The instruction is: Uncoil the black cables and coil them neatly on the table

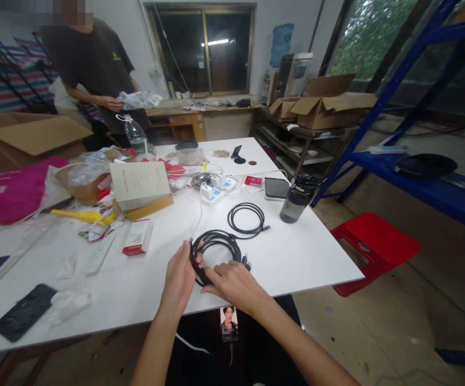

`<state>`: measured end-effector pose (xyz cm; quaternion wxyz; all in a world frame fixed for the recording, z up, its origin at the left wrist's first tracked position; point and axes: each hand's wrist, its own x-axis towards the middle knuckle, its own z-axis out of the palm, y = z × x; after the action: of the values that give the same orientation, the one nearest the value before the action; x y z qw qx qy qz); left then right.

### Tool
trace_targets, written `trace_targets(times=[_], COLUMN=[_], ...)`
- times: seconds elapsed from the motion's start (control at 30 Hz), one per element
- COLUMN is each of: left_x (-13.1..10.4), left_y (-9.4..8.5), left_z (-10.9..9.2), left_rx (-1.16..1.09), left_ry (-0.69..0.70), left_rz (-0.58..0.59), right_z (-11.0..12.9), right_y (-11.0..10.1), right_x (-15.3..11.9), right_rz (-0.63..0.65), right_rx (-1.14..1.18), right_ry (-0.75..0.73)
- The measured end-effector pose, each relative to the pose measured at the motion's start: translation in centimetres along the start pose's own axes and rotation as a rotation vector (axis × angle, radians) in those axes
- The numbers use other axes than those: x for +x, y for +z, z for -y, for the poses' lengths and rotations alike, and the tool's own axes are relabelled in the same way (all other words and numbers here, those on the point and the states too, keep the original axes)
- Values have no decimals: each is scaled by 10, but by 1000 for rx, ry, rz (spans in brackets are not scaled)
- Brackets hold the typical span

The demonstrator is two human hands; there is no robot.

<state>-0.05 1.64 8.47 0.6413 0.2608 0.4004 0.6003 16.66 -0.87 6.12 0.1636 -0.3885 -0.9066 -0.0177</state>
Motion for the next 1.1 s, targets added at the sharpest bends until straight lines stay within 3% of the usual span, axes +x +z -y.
trace_targets(times=[0.2, 0.3, 0.4, 0.53, 0.7, 0.9, 1.0, 1.1], left_x=[37, 51, 54, 46, 42, 42, 42, 42], left_y=[-39, -56, -66, -67, -66, -67, -67, -68], left_z=[19, 34, 52, 64, 64, 63, 63, 62], left_rx=[620, 917, 1079, 1119, 1121, 1111, 1089, 1072], left_ry=[280, 388, 483, 562, 570, 561, 552, 554], left_rz=[-31, -85, -99, -98, -87, -52, -60, -79], right_z=[-14, -18, -19, -21, -35, -54, -82, -127], right_y=[25, 35, 43, 48, 45, 37, 33, 37], right_x=[12, 4, -10, -24, -26, -28, -22, -12], right_rz=[26, 3, -5, -16, -3, -88, -210, -286], right_rx=[-15, 8, 58, 128, 158, 323, 350, 214], right_ry=[-14, 37, 75, 43, 18, 60, 166, 287])
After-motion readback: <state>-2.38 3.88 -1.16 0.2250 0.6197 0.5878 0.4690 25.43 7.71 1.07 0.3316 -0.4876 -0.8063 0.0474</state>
